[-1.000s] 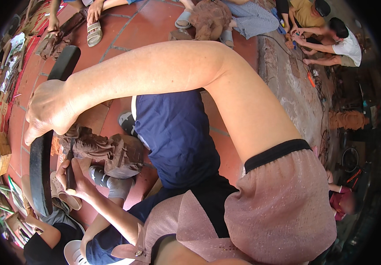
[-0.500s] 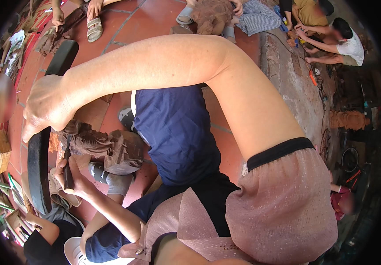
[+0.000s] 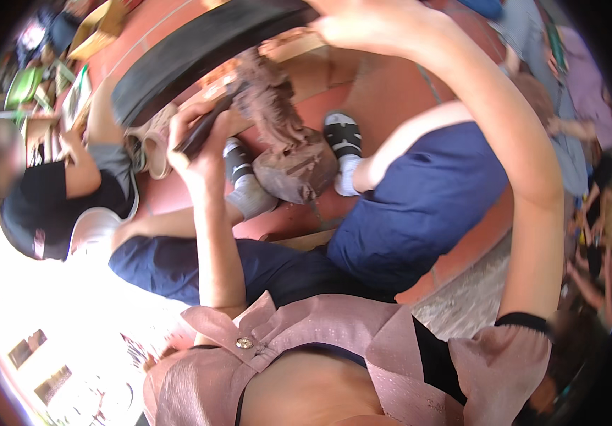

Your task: The person is carving a wooden sculpture using a chisel and mallet. They repeatedly strike the chisel to shape the wood, occasionally adjusting their grip and the position of the sculpture.

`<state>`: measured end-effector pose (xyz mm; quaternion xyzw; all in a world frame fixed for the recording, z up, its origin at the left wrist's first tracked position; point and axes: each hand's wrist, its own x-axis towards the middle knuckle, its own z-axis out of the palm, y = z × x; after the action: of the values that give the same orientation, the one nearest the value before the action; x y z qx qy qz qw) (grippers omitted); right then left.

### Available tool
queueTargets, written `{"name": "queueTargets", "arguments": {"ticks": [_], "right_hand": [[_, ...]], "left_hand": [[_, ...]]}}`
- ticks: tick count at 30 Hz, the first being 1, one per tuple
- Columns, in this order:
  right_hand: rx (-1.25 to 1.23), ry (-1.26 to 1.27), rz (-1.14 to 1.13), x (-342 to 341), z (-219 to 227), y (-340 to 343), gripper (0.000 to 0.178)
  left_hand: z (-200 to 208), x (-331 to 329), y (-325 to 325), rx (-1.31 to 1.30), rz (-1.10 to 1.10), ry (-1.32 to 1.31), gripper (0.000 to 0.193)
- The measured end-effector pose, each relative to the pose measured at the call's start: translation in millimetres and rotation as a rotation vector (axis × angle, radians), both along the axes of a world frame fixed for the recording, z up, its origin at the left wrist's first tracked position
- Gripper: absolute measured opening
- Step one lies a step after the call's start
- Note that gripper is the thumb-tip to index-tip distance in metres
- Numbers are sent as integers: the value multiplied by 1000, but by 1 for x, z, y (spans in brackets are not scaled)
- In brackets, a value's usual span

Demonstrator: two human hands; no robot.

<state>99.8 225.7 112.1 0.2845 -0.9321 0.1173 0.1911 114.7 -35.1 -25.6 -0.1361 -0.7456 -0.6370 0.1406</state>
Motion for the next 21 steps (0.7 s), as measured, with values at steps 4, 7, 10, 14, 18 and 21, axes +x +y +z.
{"name": "queueTargets", "arguments": {"ticks": [4,7,10,14,18,21], "right_hand": [[-5,37,9,-2,-1,-14,56],[-21,69,37,-4,-5,-11,48],[-25,101,54,-4,-6,-7,40],[5,108,68,-6,-6,-7,35],[8,109,66,-6,-5,-8,33],[-13,88,66,-5,-4,-10,32]], "left_hand": [[-1,9,-11,93,23,-80,25],[-3,13,-4,118,13,-114,26],[-11,12,0,106,12,-175,24],[-17,12,0,50,5,-155,24],[-18,13,2,63,-11,-176,24],[-12,13,8,120,-34,-230,25]]}}
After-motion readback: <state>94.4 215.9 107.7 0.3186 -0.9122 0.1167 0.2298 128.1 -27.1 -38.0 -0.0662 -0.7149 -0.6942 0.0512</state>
